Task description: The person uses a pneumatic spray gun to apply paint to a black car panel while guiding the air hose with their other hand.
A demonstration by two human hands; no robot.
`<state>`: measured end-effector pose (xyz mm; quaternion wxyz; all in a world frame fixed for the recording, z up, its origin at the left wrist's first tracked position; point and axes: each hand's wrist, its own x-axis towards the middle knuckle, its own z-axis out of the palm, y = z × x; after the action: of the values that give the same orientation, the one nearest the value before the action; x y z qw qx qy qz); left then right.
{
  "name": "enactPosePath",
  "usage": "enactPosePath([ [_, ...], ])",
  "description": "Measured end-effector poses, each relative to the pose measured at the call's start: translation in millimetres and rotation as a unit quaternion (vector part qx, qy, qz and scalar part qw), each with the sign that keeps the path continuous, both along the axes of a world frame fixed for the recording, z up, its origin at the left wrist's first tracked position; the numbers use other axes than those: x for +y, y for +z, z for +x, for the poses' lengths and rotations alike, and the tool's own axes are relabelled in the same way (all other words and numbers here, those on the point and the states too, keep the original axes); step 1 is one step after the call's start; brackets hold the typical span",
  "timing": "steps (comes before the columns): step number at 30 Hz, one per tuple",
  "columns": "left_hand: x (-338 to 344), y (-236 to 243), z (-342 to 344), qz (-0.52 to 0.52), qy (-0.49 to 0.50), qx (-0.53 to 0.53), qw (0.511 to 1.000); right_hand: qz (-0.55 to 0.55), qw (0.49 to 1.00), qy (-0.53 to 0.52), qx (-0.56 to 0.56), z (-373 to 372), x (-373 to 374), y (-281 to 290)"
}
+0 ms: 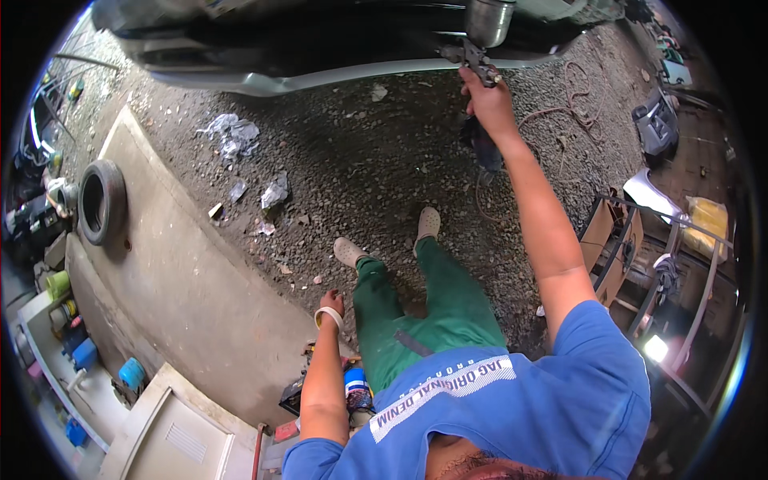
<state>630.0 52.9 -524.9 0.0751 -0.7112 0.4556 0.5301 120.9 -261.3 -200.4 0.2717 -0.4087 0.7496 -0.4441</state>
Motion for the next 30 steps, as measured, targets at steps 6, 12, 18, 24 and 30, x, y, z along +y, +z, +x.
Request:
enactPosePath([
  [6,-10.6,7.7,-67.2,-0.026,-0.01,0.017,0.999,-0.006,0.998,-0.042,0.048,-145.7,25.6,-10.3],
  [12,-22.1,20.2,-153.4,-0.01,-0.056,-0.003,0.998,-0.004,0.99,-0.109,0.087,-288.4,48.1,-18.0],
  [18,-28.3,16.3,-203.2,-0.028,-0.009,0.05,0.998,0.007,0.977,-0.143,0.159,-396.3,49.7,-25.6],
  [24,-37.9,16.0,-212.6,-0.076,-0.034,0.039,0.996,0.007,0.928,-0.159,0.338,-470.2,29.0,-42.2],
  [30,-52.0,29.6,-232.7,-0.046,-0.047,0.004,0.998,-0.036,0.883,-0.134,0.448,-527.0,20.3,-28.5],
])
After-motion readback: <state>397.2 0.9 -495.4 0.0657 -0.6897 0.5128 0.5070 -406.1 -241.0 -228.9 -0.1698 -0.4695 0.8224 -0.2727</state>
